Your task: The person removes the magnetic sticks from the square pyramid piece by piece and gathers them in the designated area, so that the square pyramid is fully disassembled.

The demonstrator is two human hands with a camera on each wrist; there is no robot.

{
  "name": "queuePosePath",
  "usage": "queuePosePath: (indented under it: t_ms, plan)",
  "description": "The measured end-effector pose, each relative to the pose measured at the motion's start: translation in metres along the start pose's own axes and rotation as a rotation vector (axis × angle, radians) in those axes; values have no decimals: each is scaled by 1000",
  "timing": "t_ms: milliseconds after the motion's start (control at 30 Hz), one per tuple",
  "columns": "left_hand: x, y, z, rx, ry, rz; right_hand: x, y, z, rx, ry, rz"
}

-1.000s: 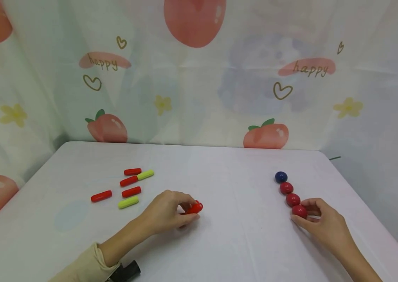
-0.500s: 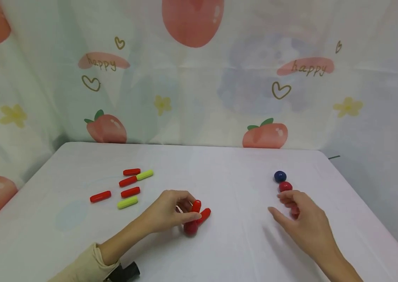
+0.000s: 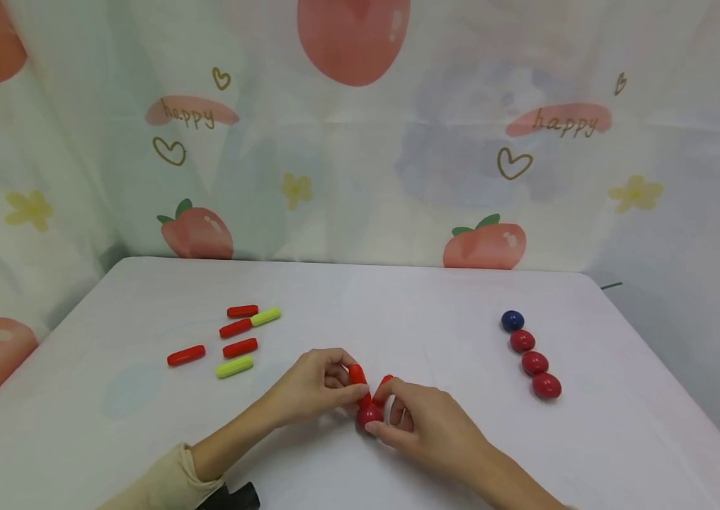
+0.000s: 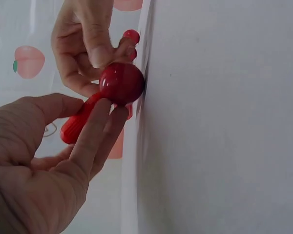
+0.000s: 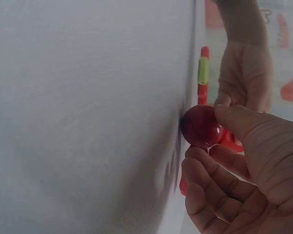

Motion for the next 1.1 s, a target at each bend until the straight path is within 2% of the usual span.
queuePosePath:
  t_ms: [100, 200, 300, 400, 767, 833, 967, 1100]
  plan:
    - [1, 3, -1, -62, -11, -16, 0, -4, -4, -10, 50, 12]
    - [2, 8, -2, -101, -42, -89, 4, -1, -7, -17, 9, 55]
    - [2, 9, -4, -118, -72, -149, 7, 3, -7, -21, -25, 82]
    - [1, 7, -4, -118, -92, -185, 8, 5, -7, -19, -6, 68]
    - [1, 6, 0, -65, -136, -238, 9, 4, -11, -19, 49, 30]
    - [1, 5, 0, -50, -123, -243, 10, 3, -11, -21, 40, 32]
    - [5, 7, 2, 28, -77, -303, 11, 1, -10, -32, 8, 46]
    - [9, 15, 9, 100, -49, -346, 12, 0, -11, -30, 17, 48]
Point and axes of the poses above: each hand's wrist, its own z-axis away from the middle knuckle, its own y-axis out of the back of the hand, x = y × z, the point moved 3 cm from there along -z, towards the middle knuckle, and after that the axes turned 2 degrees about y, right-handed, at the moved point
